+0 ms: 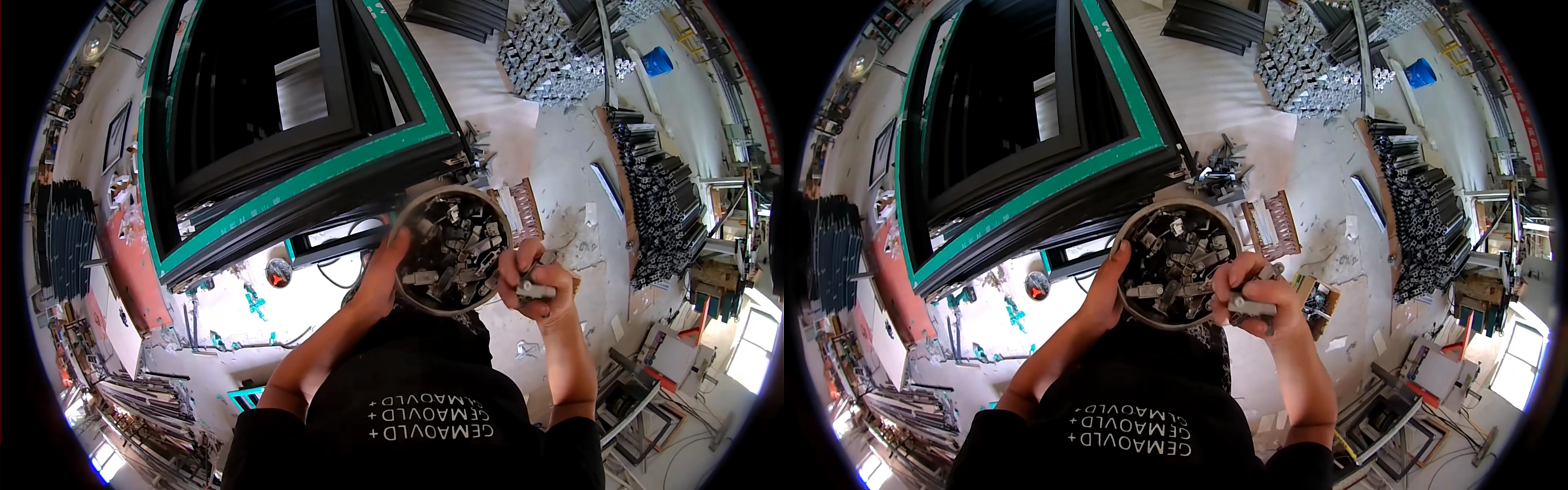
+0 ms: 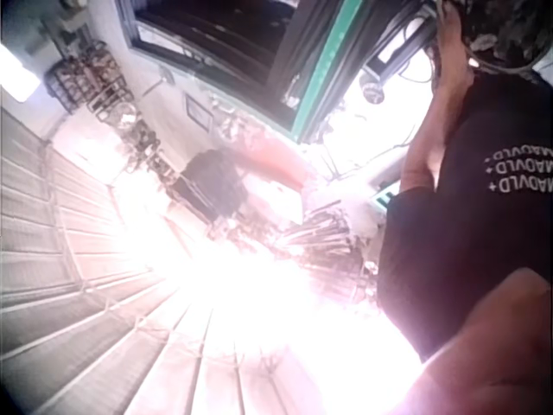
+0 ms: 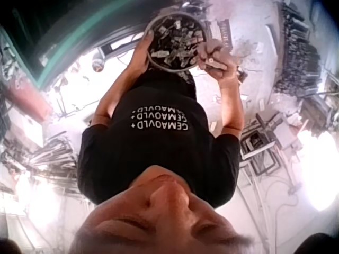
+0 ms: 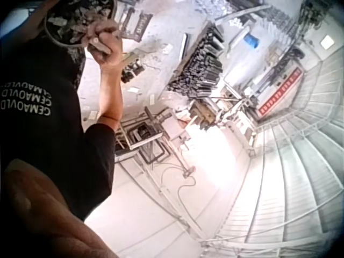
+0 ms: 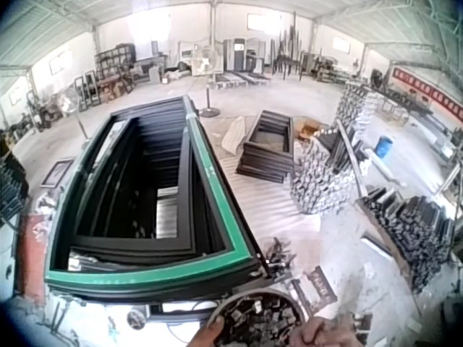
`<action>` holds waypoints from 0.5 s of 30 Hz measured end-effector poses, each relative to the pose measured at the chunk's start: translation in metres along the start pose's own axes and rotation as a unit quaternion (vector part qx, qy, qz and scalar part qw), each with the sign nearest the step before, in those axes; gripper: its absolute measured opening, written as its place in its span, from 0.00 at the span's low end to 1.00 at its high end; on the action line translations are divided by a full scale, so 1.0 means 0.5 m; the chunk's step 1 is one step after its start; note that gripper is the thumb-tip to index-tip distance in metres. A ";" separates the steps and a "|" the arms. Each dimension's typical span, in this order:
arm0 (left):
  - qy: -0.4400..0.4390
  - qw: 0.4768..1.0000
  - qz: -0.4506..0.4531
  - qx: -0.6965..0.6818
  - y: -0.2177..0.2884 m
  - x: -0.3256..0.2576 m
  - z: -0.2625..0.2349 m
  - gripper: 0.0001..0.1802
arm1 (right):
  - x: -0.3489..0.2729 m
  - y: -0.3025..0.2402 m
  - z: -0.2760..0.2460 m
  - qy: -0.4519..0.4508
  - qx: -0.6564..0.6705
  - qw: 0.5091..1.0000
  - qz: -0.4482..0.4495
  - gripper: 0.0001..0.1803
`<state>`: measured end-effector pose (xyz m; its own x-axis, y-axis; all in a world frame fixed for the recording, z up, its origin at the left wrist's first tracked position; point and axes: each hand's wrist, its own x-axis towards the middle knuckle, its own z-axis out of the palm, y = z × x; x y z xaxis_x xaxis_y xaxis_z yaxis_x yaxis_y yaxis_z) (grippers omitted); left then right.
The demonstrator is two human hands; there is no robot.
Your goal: The person picks up metal brackets and slats, stacks window frames, and collects a bowl of screws on a workshop floor.
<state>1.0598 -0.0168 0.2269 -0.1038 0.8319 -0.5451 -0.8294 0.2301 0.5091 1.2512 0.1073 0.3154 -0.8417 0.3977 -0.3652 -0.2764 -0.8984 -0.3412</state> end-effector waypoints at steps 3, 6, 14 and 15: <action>-0.006 1.000 -0.004 -0.001 0.003 -0.001 0.004 0.34 | -0.001 -0.002 0.018 -0.004 -0.182 0.983 0.017 0.06; -0.020 1.000 -0.004 -0.004 0.001 0.002 0.001 0.35 | 0.008 0.012 0.041 -0.002 -0.599 0.800 -0.031 0.10; -0.035 0.998 0.000 0.049 -0.009 0.002 -0.006 0.37 | 0.061 0.077 0.034 -0.016 -0.915 0.392 -0.091 0.11; -0.035 0.999 0.000 0.042 -0.007 -0.001 -0.003 0.38 | 0.059 0.065 0.038 -0.019 -0.878 0.464 -0.117 0.09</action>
<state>1.0621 -0.0191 0.2243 -0.0638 0.8643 -0.4989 -0.7798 0.2688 0.5654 1.2086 0.0863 0.3103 -0.9004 0.4135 -0.1353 0.4137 0.7178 -0.5600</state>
